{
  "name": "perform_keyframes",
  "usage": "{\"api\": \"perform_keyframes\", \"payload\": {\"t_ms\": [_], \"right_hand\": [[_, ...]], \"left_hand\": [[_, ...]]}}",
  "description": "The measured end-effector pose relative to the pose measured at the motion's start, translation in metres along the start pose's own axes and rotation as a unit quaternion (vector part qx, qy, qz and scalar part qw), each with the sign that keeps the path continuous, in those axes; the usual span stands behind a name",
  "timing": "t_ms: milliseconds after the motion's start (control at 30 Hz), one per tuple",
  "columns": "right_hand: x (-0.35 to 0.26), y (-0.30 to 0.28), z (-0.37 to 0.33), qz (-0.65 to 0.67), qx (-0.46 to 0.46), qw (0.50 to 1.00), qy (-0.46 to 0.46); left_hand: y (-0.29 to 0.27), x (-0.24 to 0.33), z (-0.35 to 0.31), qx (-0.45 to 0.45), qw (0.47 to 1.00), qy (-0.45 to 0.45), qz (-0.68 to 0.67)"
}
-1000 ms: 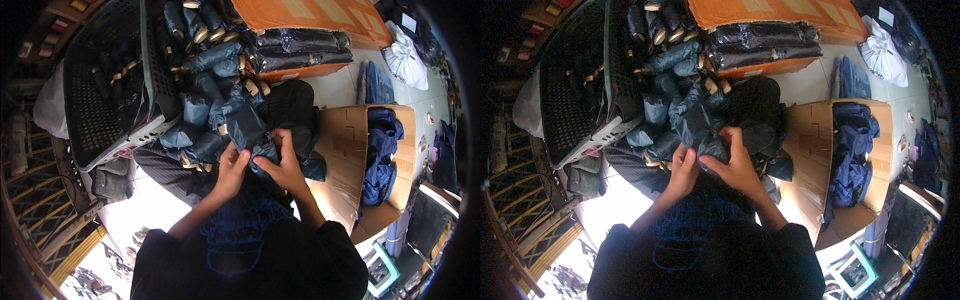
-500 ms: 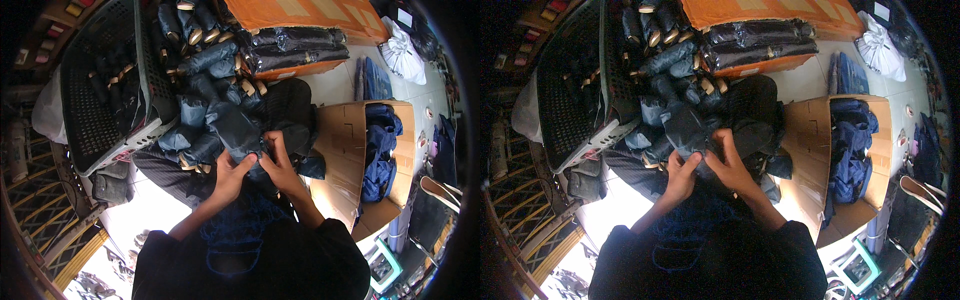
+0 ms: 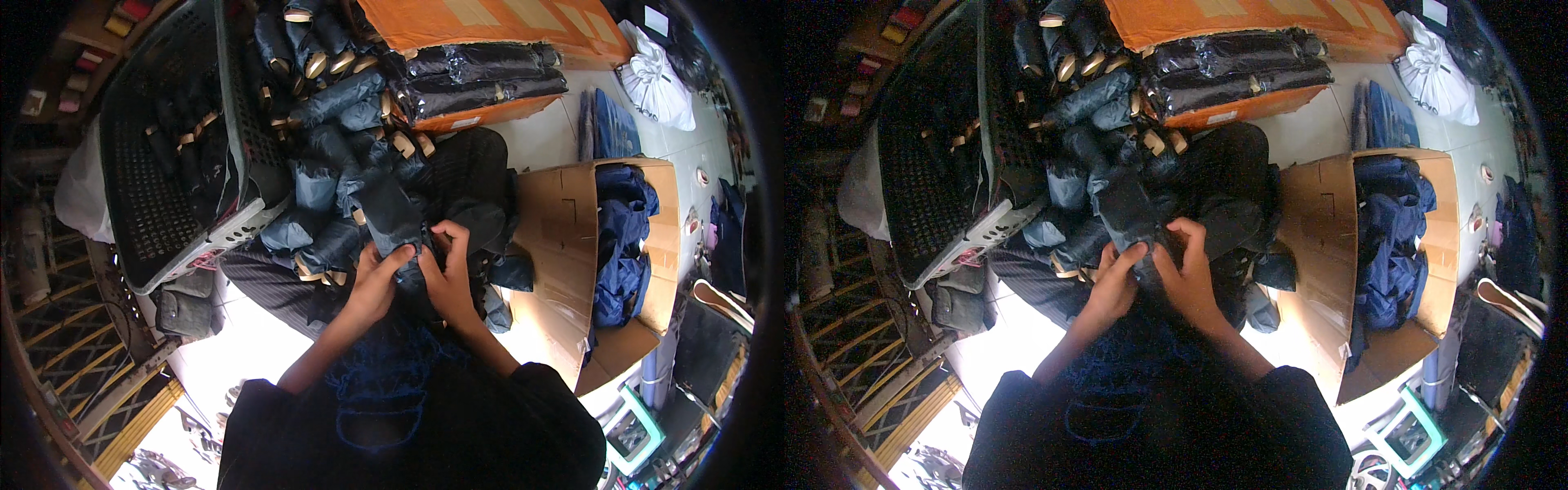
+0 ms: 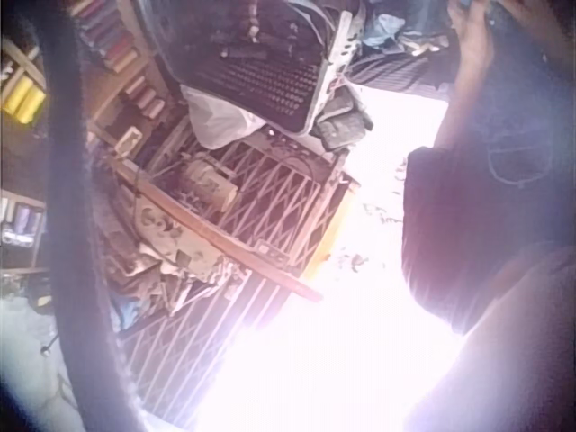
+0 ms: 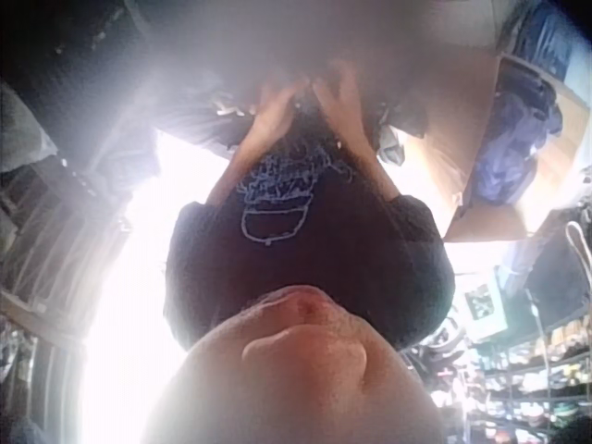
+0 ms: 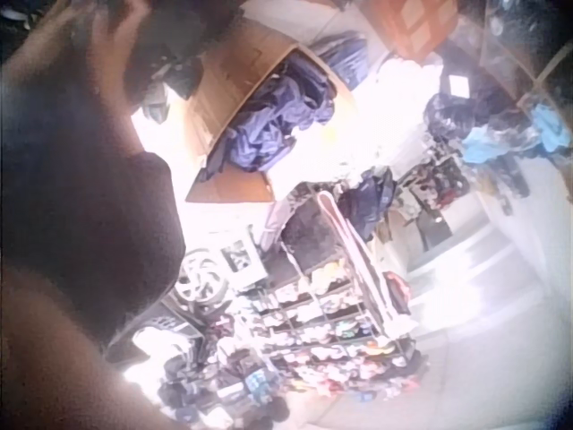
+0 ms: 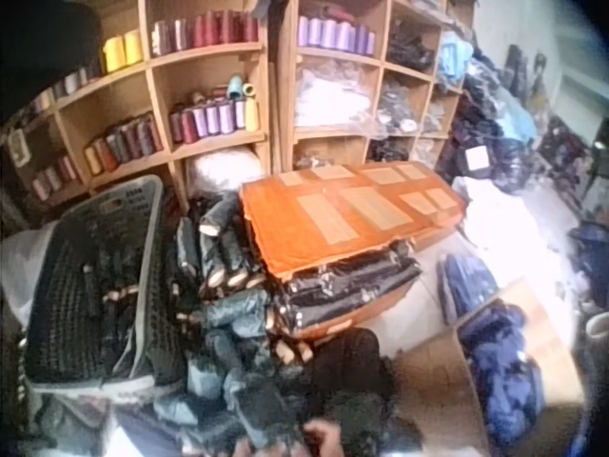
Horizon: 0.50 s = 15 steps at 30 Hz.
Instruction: The person sits on the floor and wraps dark-colored clothing items in plastic bags. They fold the items, place them in bags, and tie the bags shut, repeating the process for multiple items.
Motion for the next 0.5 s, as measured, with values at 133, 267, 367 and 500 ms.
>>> {"api": "perform_keyframes", "payload": {"t_ms": [133, 267, 367, 500], "right_hand": [[-0.003, -0.004, -0.005, -0.09, -0.012, 0.994, -0.066], [-0.008, 0.001, -0.008, -0.083, -0.063, 0.992, -0.072], [-0.005, 0.007, -0.012, -0.04, -0.114, 0.992, -0.033], [0.008, 0.009, -0.016, -0.003, -0.14, 0.99, 0.031]], "left_hand": [[0.001, -0.006, 0.0, 0.0, 1.0, -0.005, -0.007], [0.008, -0.003, -0.001, -0.014, 1.0, 0.02, -0.007], [0.003, -0.003, -0.001, -0.004, 1.0, 0.006, -0.018], [-0.007, -0.004, 0.002, -0.018, 0.999, 0.006, 0.027]]}}
Point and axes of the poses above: each hand's wrist, its own z-axis towards the middle knuckle, its own y-axis out of the palm, x = y × z, the point moved 8 cm from there along z, towards the middle knuckle, and after that the axes turned 14 degrees about x, right-handed, at the moved point
